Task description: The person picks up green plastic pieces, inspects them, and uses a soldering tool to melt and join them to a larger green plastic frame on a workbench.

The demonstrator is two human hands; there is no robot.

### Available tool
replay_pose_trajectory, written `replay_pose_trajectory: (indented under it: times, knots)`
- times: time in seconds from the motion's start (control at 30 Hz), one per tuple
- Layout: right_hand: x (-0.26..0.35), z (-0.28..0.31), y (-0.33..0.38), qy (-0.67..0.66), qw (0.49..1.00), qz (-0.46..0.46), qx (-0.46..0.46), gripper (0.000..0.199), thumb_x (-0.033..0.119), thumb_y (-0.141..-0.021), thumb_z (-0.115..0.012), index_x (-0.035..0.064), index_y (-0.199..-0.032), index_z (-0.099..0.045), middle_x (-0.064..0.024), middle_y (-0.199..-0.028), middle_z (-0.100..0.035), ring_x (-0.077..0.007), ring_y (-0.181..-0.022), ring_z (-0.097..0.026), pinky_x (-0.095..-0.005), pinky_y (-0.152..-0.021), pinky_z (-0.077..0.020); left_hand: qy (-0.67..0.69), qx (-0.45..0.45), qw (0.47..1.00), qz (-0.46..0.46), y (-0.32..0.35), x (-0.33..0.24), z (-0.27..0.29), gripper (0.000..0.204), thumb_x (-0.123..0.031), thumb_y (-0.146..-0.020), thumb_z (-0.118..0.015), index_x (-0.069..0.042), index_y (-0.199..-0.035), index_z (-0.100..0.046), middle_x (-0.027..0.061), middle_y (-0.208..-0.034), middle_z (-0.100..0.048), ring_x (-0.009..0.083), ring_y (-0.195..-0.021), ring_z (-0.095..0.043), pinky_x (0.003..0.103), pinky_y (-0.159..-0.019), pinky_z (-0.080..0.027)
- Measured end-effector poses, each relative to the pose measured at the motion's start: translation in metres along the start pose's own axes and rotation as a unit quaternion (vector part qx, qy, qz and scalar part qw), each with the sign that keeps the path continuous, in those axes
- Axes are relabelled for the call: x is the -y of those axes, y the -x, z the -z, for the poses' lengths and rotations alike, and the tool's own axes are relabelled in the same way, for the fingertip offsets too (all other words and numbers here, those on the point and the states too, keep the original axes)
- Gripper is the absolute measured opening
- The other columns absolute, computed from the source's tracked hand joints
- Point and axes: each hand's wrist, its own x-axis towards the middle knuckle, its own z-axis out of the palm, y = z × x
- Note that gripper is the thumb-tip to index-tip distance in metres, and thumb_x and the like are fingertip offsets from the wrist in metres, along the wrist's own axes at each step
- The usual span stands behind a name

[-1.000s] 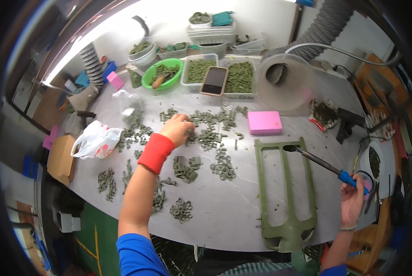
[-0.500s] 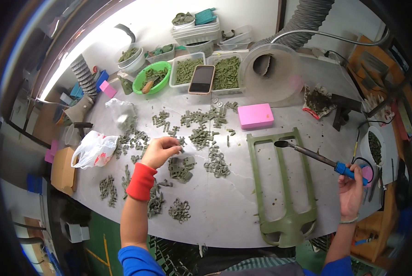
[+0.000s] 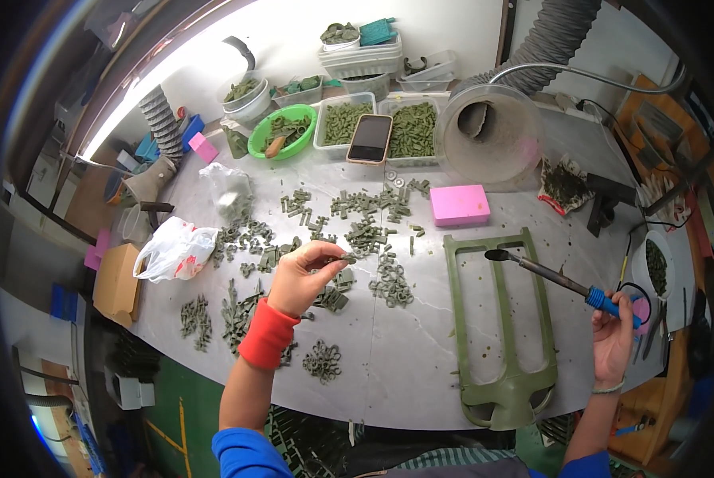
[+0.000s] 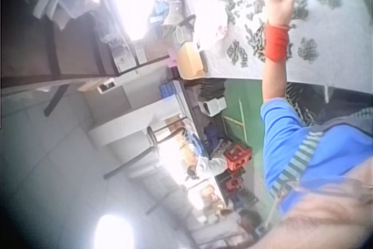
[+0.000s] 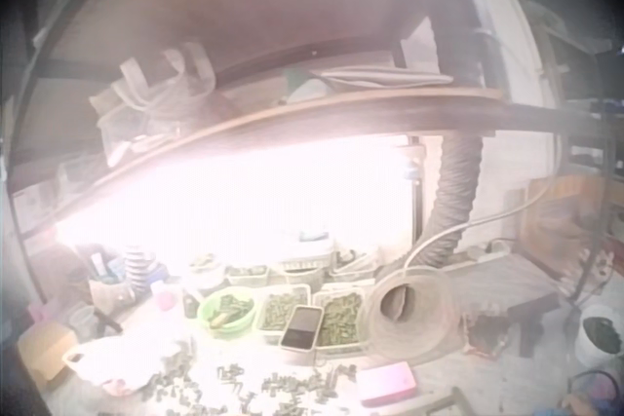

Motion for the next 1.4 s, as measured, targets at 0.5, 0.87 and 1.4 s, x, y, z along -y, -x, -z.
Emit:
replay_pose_trajectory:
  times: [0.5,0.87,1.4]
  knots:
    - [-0.001,0.004,0.002,0.019,1.000,0.003,-0.009,0.020,0.028,-0.099,-0.058,0.0087,-0.101,-0.058,-0.0033,-0.105,-0.057,-0.0088,-0.074,-0.058,-0.0205,-0.071,-0.0519,0.152,-0.059,0.984,-0.073,0.018,-0.039,-0.020,0.026,0.000,-0.096,-0.055,0.002,-0.122,-0.062,0.0078,-0.113,-0.065,0.0144,-0.098,-0.065,0.031,-0.083,-0.060]
    - [0.001,0.005,0.006,0.009,1.000,0.005,-0.010,0.018,0.026,-0.099,-0.058,0.0087,-0.101,-0.058,-0.0034,-0.105,-0.059,-0.0078,-0.074,-0.058,-0.0210,-0.072,-0.0539,0.123,-0.152,0.966,-0.172,0.010,-0.058,-0.021,0.024,0.005,-0.089,-0.065,-0.002,-0.108,-0.051,0.0080,-0.094,-0.066,0.0131,-0.086,-0.067,0.026,-0.075,-0.056]
    - [-0.007,0.019,0.001,0.010,1.000,-0.014,-0.025,0.020,0.027,-0.098,-0.058,0.0102,-0.108,-0.058,-0.0015,-0.108,-0.057,-0.0090,-0.078,-0.059,-0.0217,-0.074,-0.0504,-0.184,-0.091,0.977,-0.056,0.013,0.012,-0.015,0.014,-0.005,-0.083,-0.071,0.000,-0.095,-0.066,0.0081,-0.081,-0.070,0.0144,-0.074,-0.067,0.027,-0.069,-0.053]
